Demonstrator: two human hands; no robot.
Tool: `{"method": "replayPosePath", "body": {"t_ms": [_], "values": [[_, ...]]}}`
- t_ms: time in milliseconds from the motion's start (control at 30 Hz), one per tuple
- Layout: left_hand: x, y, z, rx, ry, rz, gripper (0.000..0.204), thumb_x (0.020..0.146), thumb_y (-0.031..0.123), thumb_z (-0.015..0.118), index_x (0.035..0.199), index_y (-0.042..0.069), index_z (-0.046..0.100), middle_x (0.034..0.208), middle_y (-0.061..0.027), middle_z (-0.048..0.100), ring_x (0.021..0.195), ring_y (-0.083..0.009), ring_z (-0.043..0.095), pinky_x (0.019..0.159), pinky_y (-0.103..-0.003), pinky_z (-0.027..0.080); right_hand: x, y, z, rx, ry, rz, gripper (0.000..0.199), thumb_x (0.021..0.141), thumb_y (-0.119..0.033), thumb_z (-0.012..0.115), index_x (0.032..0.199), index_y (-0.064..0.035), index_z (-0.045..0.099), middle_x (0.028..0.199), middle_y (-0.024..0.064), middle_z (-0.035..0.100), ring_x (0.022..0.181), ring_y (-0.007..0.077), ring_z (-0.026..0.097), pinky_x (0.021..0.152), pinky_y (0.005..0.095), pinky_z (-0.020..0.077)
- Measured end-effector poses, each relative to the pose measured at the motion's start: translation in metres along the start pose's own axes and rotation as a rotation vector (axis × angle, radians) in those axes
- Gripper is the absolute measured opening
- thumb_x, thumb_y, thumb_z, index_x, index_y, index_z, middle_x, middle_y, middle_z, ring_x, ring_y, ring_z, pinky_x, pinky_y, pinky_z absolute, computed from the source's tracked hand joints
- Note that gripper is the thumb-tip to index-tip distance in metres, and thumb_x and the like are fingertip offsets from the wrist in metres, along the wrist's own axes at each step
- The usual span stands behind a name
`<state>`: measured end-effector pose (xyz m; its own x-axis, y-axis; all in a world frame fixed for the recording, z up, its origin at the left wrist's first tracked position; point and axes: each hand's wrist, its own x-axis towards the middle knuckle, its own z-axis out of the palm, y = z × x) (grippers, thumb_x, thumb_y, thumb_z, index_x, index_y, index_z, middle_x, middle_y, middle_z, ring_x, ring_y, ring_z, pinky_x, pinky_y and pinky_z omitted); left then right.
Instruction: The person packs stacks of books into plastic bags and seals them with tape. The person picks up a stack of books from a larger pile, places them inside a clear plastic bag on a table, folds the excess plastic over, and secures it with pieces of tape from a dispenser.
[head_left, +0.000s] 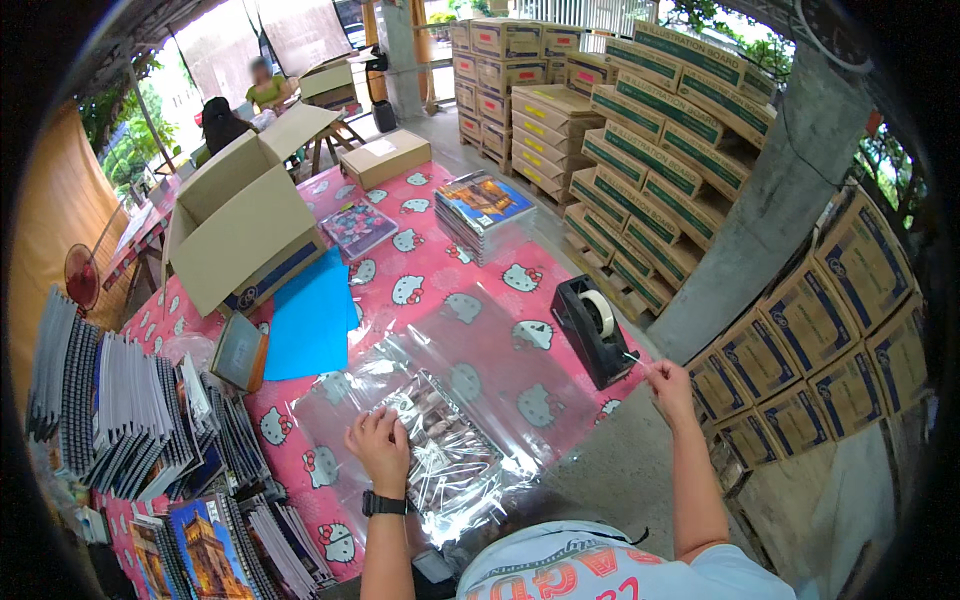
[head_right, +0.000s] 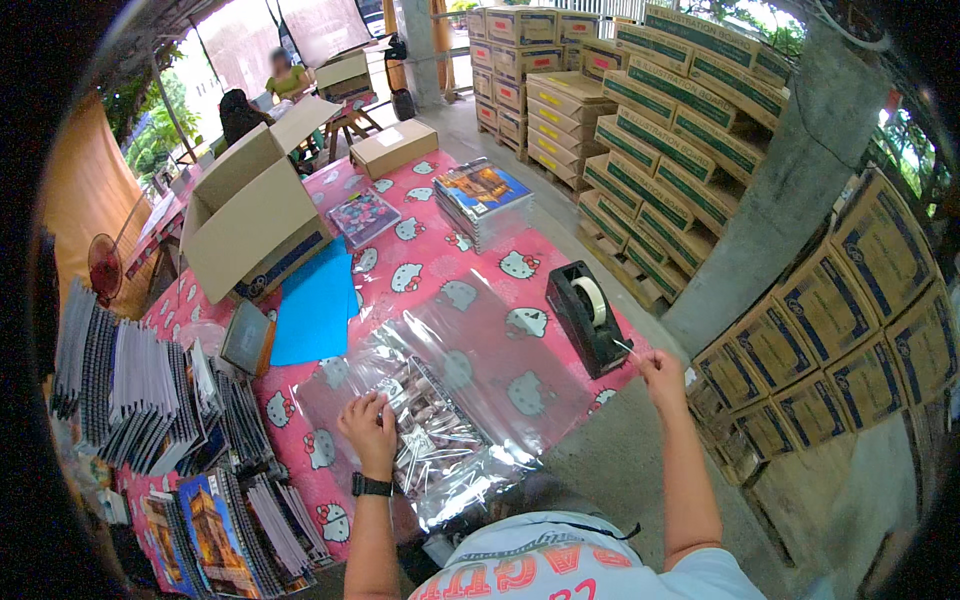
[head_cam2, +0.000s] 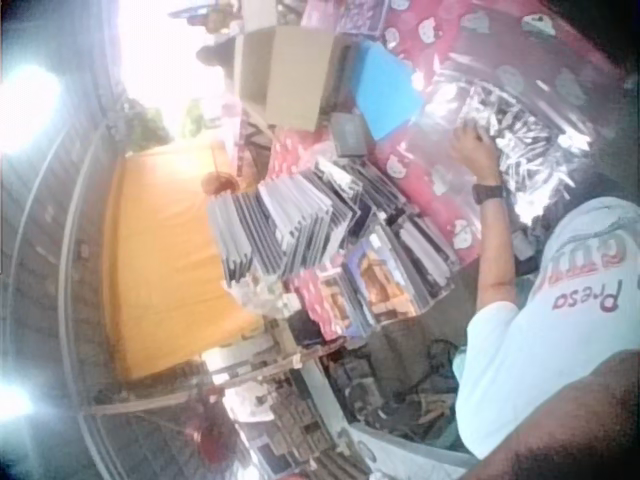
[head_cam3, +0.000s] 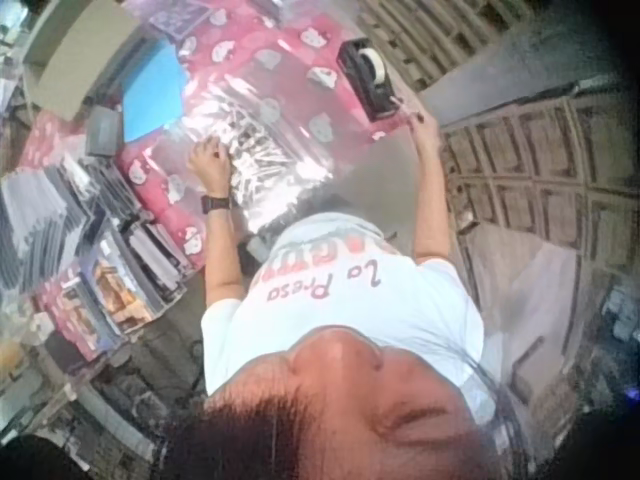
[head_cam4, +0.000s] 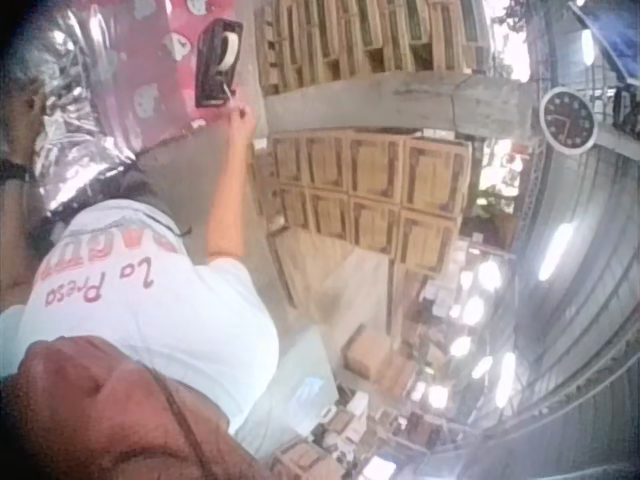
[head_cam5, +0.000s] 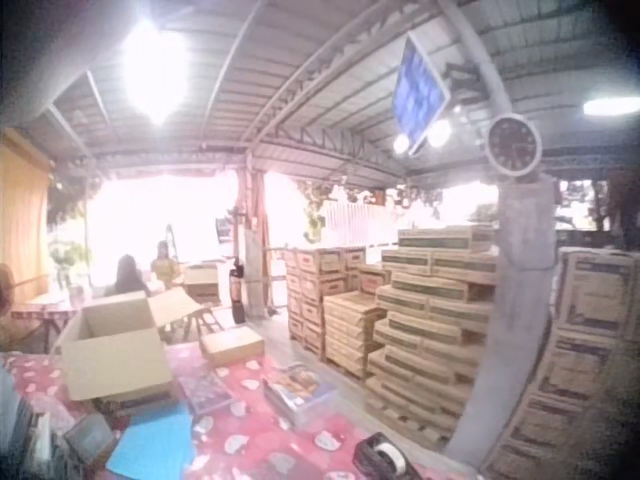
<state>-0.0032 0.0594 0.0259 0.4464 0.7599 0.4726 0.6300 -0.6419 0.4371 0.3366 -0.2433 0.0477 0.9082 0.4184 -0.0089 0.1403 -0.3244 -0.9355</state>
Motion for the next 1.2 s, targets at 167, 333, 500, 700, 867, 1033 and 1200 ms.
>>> {"method": "replayPosePath", "body": {"t_ms": [167,333,500,700,867,1033,1200], "values": [[0.000,0.000,0.001,-0.014,0.026,0.009,0.016,0.077,0.017,0.060,0.090,0.012,0.067,0.102,-0.0028,0.061,0.107,-0.0244,0.048,0.099,-0.048,0.023,-0.005,0.040,0.033,0.557,-0.423,0.642,0.013,0.085,-0.018,0.060,0.082,-0.0061,0.058,0.061,-0.0022,0.050,0.050,0.0050,0.045,0.044,0.0199,0.0362],[0.000,-0.006,0.008,-0.036,0.046,-0.020,0.015,0.077,0.016,0.060,0.088,0.015,0.068,0.101,-0.0012,0.063,0.107,-0.0220,0.050,0.101,-0.050,0.019,-0.023,-0.075,0.156,0.583,-0.937,0.426,0.012,0.087,-0.018,0.057,0.082,-0.0071,0.057,0.060,-0.0036,0.048,0.049,0.0045,0.044,0.043,0.0184,0.0342],[-0.002,-0.007,0.005,-0.022,0.076,-0.044,0.014,0.075,0.016,0.060,0.086,0.016,0.069,0.101,-0.0013,0.062,0.109,-0.0224,0.049,0.102,-0.054,0.016,-0.025,-0.138,0.298,0.084,-1.053,0.005,0.026,0.083,-0.031,0.061,0.073,-0.0072,0.062,0.069,0.0028,0.058,0.054,0.0083,0.049,0.048,0.0257,0.0384],[-0.006,-0.009,-0.001,-0.082,0.122,-0.075,0.012,0.072,0.016,0.061,0.081,0.015,0.070,0.091,-0.0030,0.056,0.110,-0.0243,0.047,0.099,-0.054,0.019,-0.043,-0.152,0.335,-0.974,-0.730,-0.506,0.052,0.070,-0.054,0.066,0.094,-0.0088,0.068,0.096,0.0140,0.066,0.092,0.0285,0.063,0.075,0.0390,0.0508],[-0.001,0.010,0.000,0.223,-0.089,0.081,0.057,0.082,0.049,0.051,0.131,0.021,0.043,0.131,-0.0091,0.045,0.129,-0.0335,0.027,0.100,-0.065,0.008,-0.032,-0.148,0.287,-0.954,-0.769,-0.518,0.057,0.067,-0.058,0.067,0.091,-0.0061,0.067,0.089,0.0146,0.066,0.085,0.0302,0.063,0.072,0.0394,0.0498],[0.031,-0.009,-0.027,0.424,-0.316,-0.317,0.047,0.086,0.047,0.046,0.121,0.018,0.054,0.132,-0.0126,0.045,0.128,-0.0352,0.029,0.094,-0.069,0.016,-0.036,-0.064,0.221,-0.512,-0.808,-0.315,0.046,0.073,-0.044,0.069,0.094,-0.0034,0.063,0.076,0.0112,0.065,0.068,0.0217,0.062,0.062,0.0349,0.0482],[-0.047,-0.017,-0.034,-0.360,-0.490,-0.647,0.043,0.085,0.038,0.051,0.116,0.009,0.055,0.110,-0.0212,0.057,0.103,-0.0354,0.052,0.086,-0.039,0.041,-0.081,-0.025,0.194,0.075,-0.880,0.080,0.039,0.084,-0.027,0.061,0.113,-0.0014,0.058,0.083,0.0068,0.064,0.066,0.0141,0.058,0.059,0.0283,0.0472]]}}
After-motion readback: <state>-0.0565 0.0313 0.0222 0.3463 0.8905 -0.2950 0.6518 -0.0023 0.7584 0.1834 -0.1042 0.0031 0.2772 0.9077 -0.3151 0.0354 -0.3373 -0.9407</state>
